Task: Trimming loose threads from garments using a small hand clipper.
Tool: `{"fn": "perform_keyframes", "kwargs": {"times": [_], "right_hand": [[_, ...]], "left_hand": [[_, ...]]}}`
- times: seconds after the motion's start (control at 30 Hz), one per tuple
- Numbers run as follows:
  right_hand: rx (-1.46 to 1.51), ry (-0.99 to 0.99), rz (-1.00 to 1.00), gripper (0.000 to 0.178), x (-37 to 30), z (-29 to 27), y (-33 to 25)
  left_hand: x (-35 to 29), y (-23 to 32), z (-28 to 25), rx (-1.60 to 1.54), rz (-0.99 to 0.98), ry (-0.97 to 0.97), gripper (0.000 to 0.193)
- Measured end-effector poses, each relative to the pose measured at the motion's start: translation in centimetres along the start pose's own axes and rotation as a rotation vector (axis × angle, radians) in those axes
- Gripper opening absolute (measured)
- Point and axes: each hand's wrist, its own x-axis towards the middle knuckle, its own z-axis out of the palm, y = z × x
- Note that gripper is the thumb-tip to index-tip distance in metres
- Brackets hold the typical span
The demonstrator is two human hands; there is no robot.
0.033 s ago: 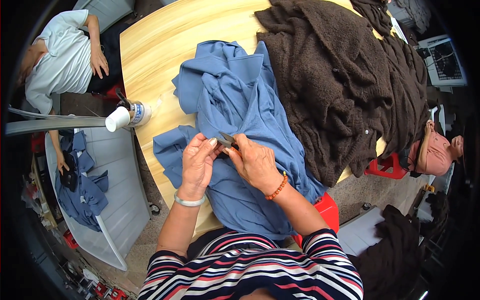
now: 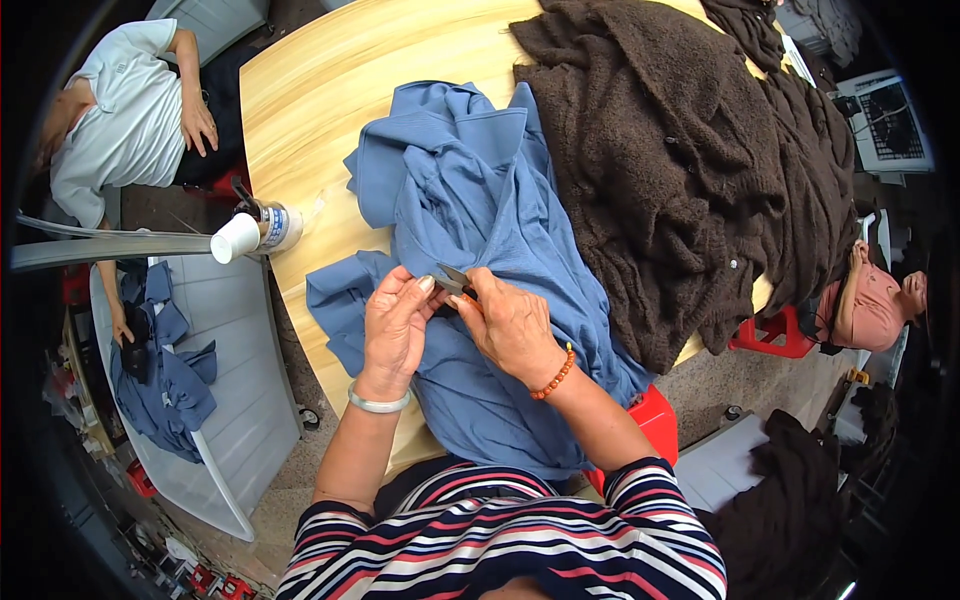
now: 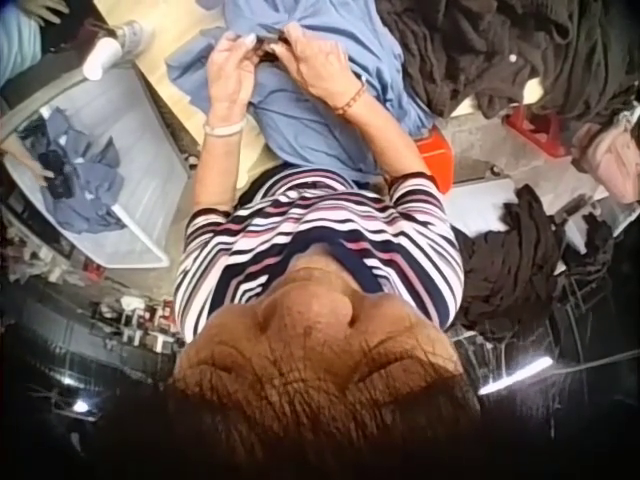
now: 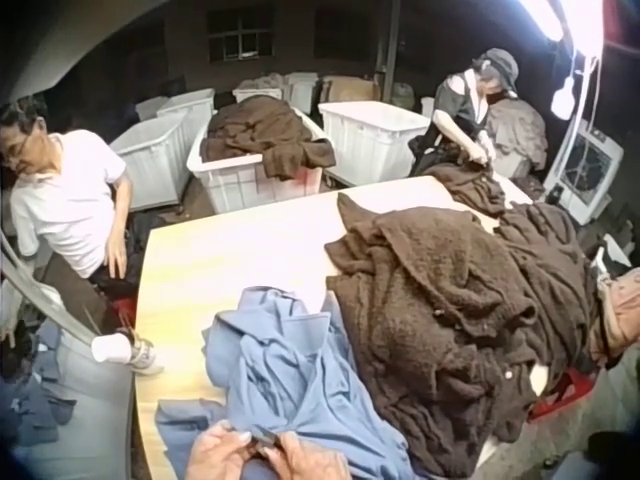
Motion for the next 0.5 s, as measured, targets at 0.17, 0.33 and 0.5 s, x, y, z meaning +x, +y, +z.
{"fn": "perform_keyframes", "kwargs": {"times": [0.17, 0.33, 0.5], "right_hand": [[-0.014, 0.019, -0.023, 0.02, 0.12, 0.0, -0.05], [-0.022, 0.022, -0.033, 0.018, 0.15, 0.23, 0.2], [-0.012, 0.029, -0.063, 0.016, 0.09, 0.53, 0.72]], "left_hand": [[0.06, -0.1, -0.13, -0.003, 0.009, 0.0, 0.013], [0.08, -0.07, -0.16, -0.008, -0.003, -0.004, 0.012], [0.14, -0.2, -0.02, -0.005, -0.011, 0.005, 0.012]]}}
